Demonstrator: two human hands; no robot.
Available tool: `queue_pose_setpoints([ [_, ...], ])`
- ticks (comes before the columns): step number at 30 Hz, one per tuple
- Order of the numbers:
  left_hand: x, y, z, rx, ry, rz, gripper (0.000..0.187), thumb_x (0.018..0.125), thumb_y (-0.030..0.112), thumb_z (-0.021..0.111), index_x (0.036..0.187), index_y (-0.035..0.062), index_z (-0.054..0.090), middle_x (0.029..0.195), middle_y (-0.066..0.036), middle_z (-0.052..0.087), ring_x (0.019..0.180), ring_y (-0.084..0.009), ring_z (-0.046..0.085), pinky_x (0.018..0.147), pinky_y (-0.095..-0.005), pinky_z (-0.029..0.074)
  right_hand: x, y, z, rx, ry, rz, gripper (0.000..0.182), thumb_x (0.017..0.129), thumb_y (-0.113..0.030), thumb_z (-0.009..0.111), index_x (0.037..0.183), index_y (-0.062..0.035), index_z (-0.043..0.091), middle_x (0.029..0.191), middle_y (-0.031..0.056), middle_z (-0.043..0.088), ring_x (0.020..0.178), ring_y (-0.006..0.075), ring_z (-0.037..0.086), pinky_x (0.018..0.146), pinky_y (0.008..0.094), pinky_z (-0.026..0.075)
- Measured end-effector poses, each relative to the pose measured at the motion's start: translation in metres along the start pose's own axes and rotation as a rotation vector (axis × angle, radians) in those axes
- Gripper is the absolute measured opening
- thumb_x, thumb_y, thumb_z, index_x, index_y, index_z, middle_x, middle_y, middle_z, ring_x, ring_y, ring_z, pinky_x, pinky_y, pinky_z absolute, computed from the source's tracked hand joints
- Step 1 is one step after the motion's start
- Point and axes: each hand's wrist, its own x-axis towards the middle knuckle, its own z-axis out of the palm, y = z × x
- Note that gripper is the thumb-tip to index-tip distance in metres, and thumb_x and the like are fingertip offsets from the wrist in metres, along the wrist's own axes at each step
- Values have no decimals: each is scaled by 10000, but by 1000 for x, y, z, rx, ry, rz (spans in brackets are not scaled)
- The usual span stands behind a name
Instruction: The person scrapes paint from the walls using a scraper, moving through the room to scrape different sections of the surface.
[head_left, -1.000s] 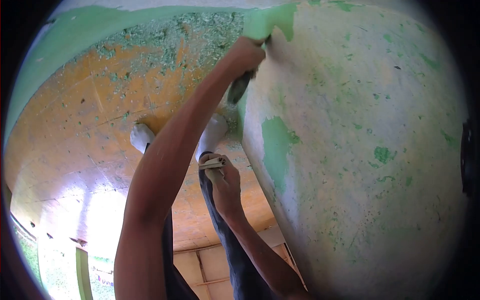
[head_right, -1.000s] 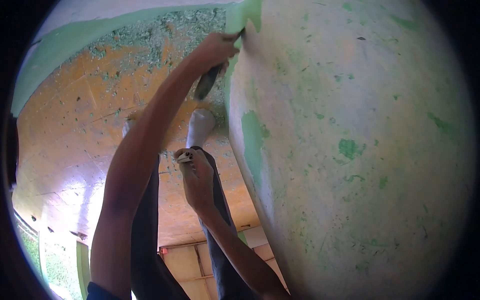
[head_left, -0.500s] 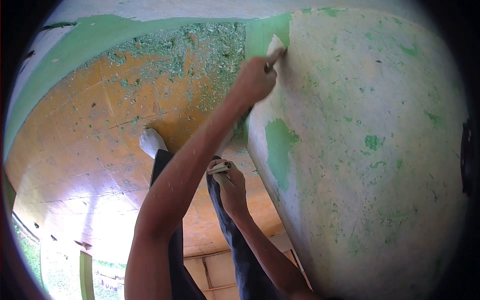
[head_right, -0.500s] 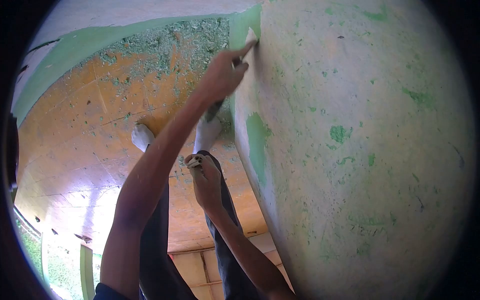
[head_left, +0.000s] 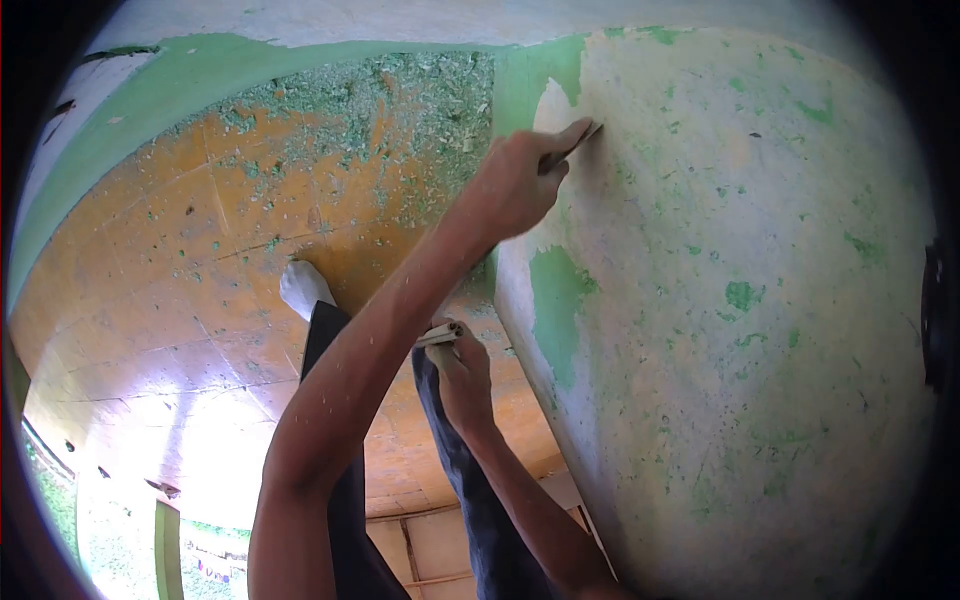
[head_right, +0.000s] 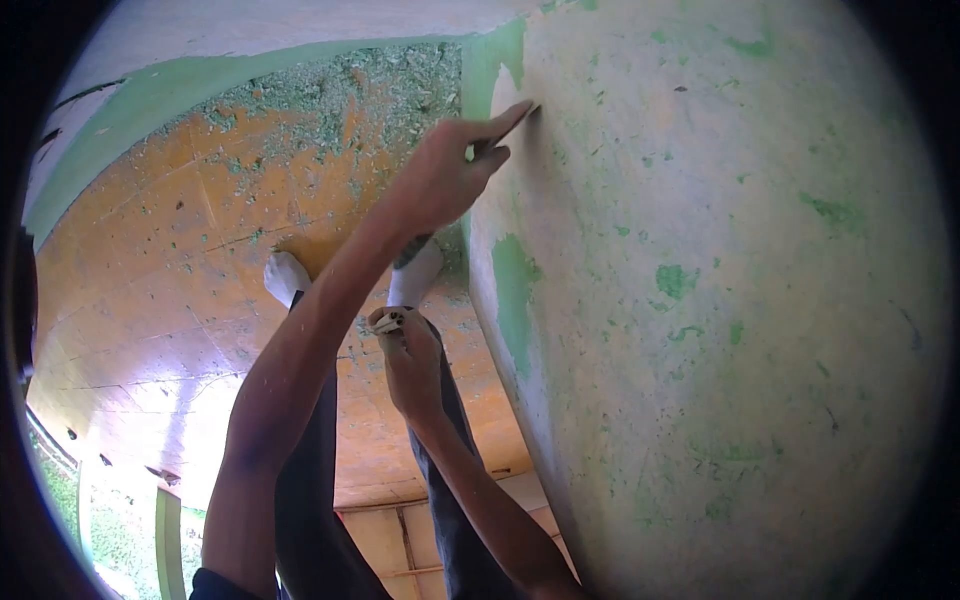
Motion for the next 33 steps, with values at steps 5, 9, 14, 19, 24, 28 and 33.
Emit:
queue_pose_setpoints([
  [5, 37, -5, -14, -13, 64, -61, 533, 888, 121, 578, 1384, 287, 472, 929, -204, 691, 767, -119, 567, 826, -360, 487, 0, 3, -2, -11, -41, -28, 153, 860, -38, 481, 935, -9, 612, 884, 16, 566, 833, 96, 506, 790, 239, 396],
  [9, 9, -14, -1, 19, 41, 53, 531, 887, 119, 582, 1381, 280, 474, 885, -185, 687, 742, -93, 525, 803, -341, 491, 1, -7, -3, 10, -16, 13, 156, 860, -34, 478, 935, -10, 613, 873, 10, 560, 818, 94, 508, 779, 237, 401],
  [14, 24, -18, -12, -7, 4, -5, 529, 880, 103, 594, 1373, 265, 489, 807, -181, 647, 696, -124, 478, 776, -323, 479, 3, -6, -3, -45, -16, -52, 157, 869, -26, 473, 935, -10, 615, 867, 14, 575, 819, 91, 514, 773, 240, 407],
  [19, 6, -14, 10, -79, 102, 32, 531, 877, 86, 590, 1377, 232, 485, 814, -187, 634, 711, -134, 496, 785, -328, 474, 5, -4, 1, -32, 4, -2, 166, 855, -19, 480, 942, 6, 620, 889, 36, 587, 866, 106, 534, 800, 255, 416],
  [24, 45, -9, -18, 26, 87, 6, 538, 876, 72, 561, 1383, 233, 481, 901, -214, 670, 727, -129, 531, 807, -335, 483, 3, -6, 5, -48, -41, -29, 180, 859, -22, 472, 955, 21, 619, 931, 55, 593, 882, 128, 546, 823, 262, 415],
  [28, 15, -14, 5, -27, 99, 29, 546, 870, 89, 570, 1386, 241, 477, 872, -212, 667, 697, -127, 503, 783, -336, 486, 2, -11, 8, -57, -29, -38, 166, 862, -31, 483, 951, 19, 614, 931, 61, 594, 876, 131, 544, 820, 268, 415],
  [33, 64, -18, -14, 50, 172, 46, 546, 862, 93, 591, 1371, 258, 485, 900, -227, 672, 697, -171, 590, 780, -345, 497, 6, -13, 3, -71, -52, -30, 149, 886, -54, 490, 946, 15, 607, 927, 58, 594, 855, 126, 538, 800, 265, 413],
])
